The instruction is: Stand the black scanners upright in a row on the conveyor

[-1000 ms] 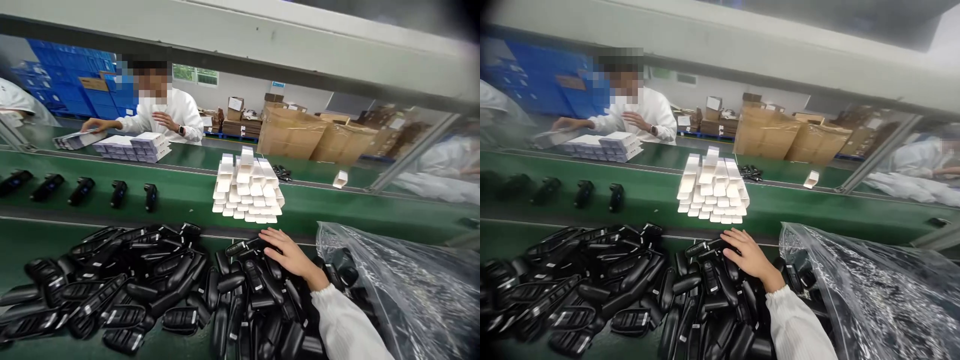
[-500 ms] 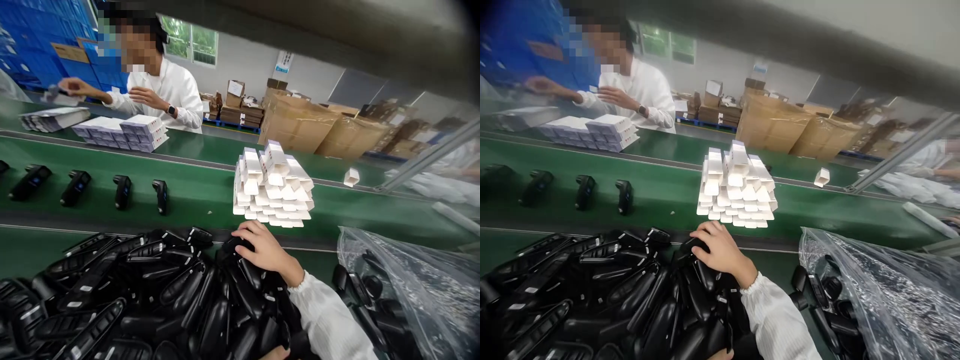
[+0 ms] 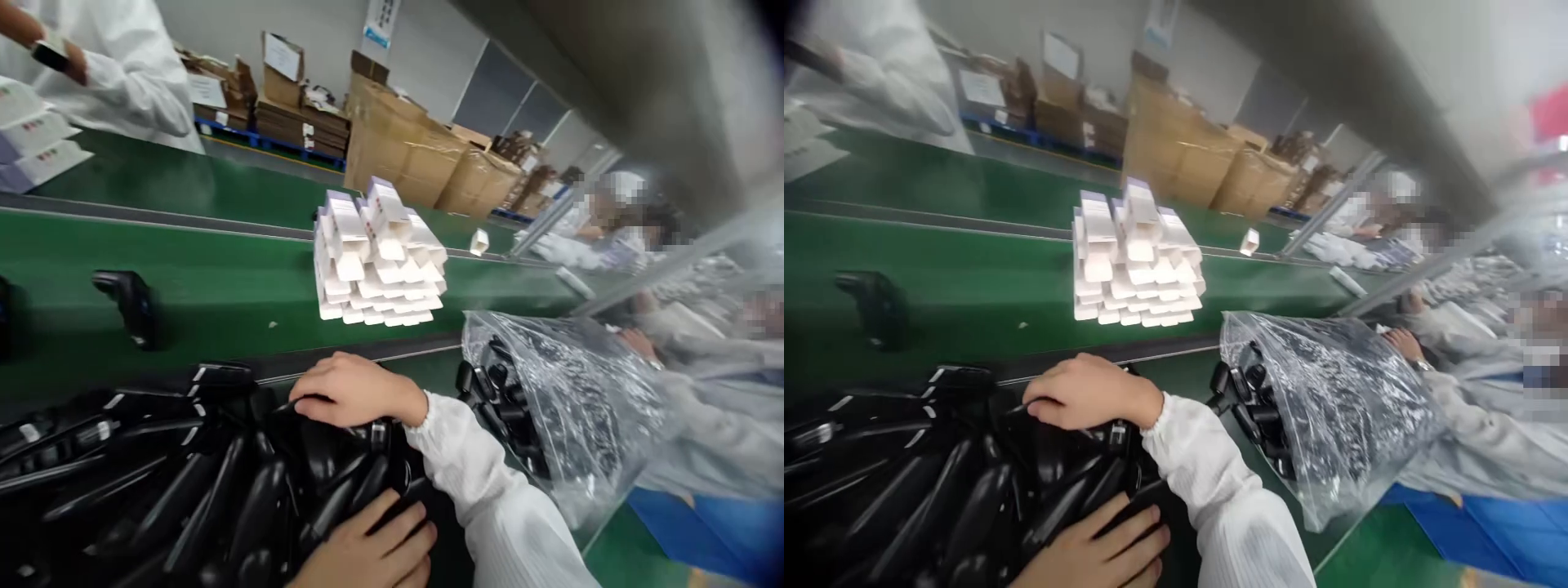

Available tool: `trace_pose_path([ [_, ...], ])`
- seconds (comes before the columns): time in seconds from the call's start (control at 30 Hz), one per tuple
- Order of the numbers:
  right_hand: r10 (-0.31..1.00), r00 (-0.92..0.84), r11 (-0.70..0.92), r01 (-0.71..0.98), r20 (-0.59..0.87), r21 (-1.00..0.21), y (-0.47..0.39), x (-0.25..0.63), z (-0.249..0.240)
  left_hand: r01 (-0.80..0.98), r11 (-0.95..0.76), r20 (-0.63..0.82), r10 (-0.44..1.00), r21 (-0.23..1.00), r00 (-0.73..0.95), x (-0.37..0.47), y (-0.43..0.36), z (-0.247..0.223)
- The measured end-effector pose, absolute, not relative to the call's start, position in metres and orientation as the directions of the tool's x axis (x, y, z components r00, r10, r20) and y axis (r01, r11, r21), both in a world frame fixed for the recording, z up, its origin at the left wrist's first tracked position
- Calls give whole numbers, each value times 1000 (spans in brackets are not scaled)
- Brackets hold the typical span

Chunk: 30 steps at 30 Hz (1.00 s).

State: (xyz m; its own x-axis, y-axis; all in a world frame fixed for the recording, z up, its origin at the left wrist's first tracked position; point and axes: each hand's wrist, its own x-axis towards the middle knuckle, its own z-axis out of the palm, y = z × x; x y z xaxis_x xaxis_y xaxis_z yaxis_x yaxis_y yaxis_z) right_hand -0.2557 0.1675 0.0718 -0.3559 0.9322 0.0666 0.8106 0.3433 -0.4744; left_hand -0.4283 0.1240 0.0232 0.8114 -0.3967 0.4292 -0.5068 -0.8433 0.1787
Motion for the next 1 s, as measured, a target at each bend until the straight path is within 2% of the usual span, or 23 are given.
trace_pose_path([
  [0.07,952,-282,304,810,122,-500,150,-244,95,-587,-794,420,-483,161,768,-419,122,30],
  [0.13,980,-126,191,824,156,-533,121,-230,116,-661,-728,400,-560,180,725,-406,116,33],
  [0.23,956,260,-139,812,138,-567,65,-203,124,-707,-678,394,-606,199,691,-387,105,37],
  [0.3,802,582,-405,697,137,-591,24,-185,110,-708,-683,418,-599,180,684,-379,99,43],
  [0.33,673,724,-520,609,151,-599,3,-177,98,-708,-687,422,-600,165,680,-377,97,47],
  [0.4,451,877,-707,464,165,-535,-36,-161,69,-701,-701,409,-606,129,682,-373,96,58],
  [0.47,240,943,-864,315,229,-393,-67,-144,41,-654,-750,378,-580,97,721,-368,101,66],
  [0.53,35,942,-947,137,332,-289,-91,-123,21,-529,-844,352,-470,90,809,-362,109,68],
  [0.57,-55,927,-960,53,372,-274,-101,-111,15,-449,-889,335,-397,94,855,-358,113,67],
  [0.63,-230,887,-942,-99,401,-321,-118,-86,11,-301,-948,281,-261,107,924,-353,122,62],
  [0.73,-448,838,-847,-286,313,-447,-139,-54,16,-204,-971,180,-179,128,967,-353,131,49],
  [0.8,-481,840,-816,-322,253,-481,-148,-42,22,-186,-973,154,-164,140,974,-355,135,39],
  [1.0,-360,908,-860,-235,213,-453,-123,-48,22,-182,-968,178,-151,172,972,-356,124,26],
])
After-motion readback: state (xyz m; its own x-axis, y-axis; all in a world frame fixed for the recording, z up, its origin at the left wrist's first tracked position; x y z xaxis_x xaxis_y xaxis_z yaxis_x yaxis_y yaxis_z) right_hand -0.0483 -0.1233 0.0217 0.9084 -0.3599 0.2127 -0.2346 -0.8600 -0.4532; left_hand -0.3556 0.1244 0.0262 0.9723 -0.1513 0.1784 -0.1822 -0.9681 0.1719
